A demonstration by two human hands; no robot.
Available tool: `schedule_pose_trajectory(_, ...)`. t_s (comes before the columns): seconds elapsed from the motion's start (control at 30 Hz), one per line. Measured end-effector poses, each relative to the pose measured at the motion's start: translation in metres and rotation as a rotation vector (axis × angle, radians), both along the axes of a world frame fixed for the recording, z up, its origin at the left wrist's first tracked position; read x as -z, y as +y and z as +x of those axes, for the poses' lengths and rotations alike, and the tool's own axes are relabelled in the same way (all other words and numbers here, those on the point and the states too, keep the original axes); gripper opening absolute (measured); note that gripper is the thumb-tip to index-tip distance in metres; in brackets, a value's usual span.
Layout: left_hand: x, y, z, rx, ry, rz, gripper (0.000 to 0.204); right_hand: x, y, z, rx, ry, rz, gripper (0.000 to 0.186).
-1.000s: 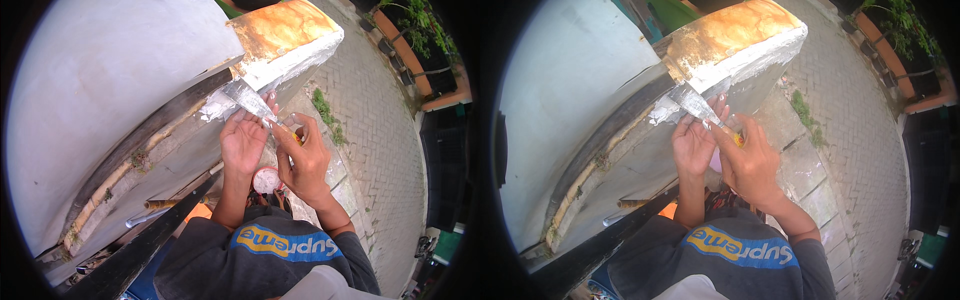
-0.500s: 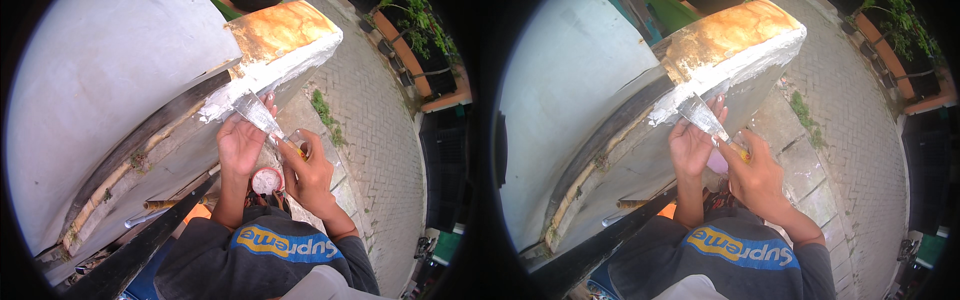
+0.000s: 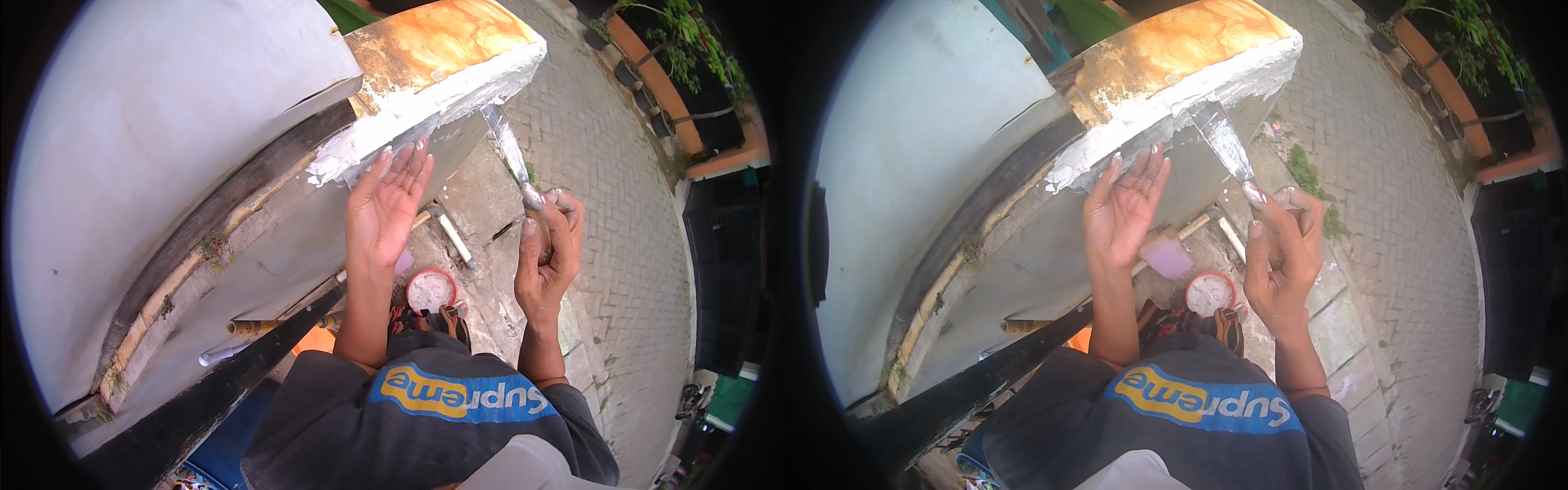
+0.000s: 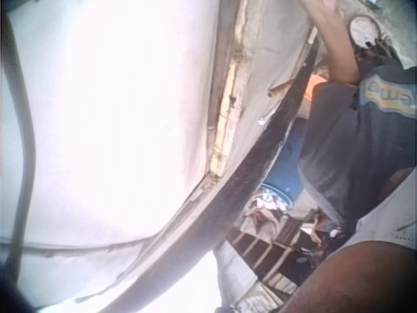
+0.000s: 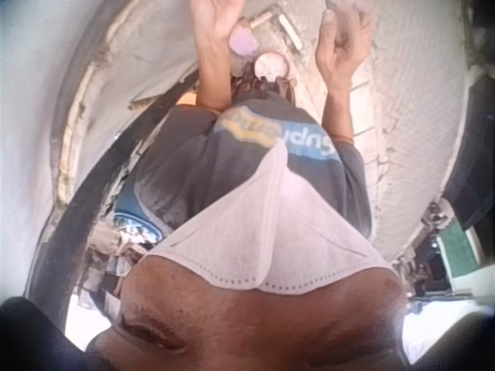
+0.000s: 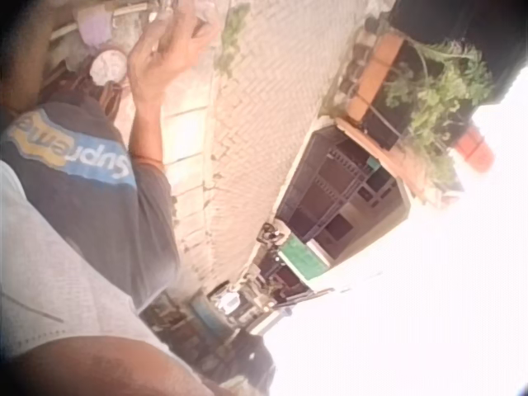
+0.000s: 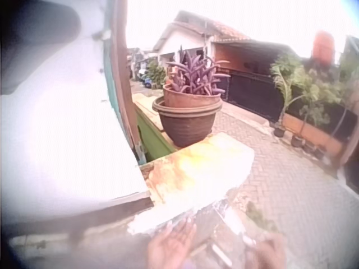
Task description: The person uses a putty knife to scoop white plaster from a bucket and applies it to a concrete wall, smoothing the surface with a trowel. The person repeatedly scoops and spreads the plaster along the wall's edge.
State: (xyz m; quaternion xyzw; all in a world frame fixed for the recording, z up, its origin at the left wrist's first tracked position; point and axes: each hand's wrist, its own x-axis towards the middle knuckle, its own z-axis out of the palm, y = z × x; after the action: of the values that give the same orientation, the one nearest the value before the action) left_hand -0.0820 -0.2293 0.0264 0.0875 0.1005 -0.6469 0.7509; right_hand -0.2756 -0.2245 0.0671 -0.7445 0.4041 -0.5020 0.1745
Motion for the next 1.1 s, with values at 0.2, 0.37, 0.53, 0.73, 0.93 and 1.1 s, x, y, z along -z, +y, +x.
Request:
schedule_pose_trajectory(0.2,0.003,-0.003,0.011,0.086,0.098,0.034,0.035,0.018,0.002,-0.001,-0.038,-0.013,0.003,0.032)
schedule_pose_trajectory(0.37,0.007,-0.003,0.013,0.081,-0.049,0.007,0.035,0.017,0.001,0.019,-0.124,0.222,-0.057,0.053)
schedule_pose_trajectory(0.53,0.014,-0.003,0.010,0.064,0.050,-0.107,0.022,-0.008,0.008,0.036,-0.160,0.413,-0.148,0.053)
schedule_pose_trajectory(0.73,0.010,-0.004,0.005,0.032,0.013,-0.033,0.024,-0.001,0.007,0.045,-0.140,0.410,-0.176,0.052)
schedule_pose_trajectory(0.93,0.001,-0.005,0.004,0.037,-0.048,0.082,0.037,-0.004,-0.015,0.040,-0.078,0.444,-0.178,0.048)
schedule_pose_trajectory(1.1,0.007,-0.008,0.008,0.074,0.082,0.084,0.032,-0.009,-0.026,0.029,-0.049,0.397,-0.119,0.046)
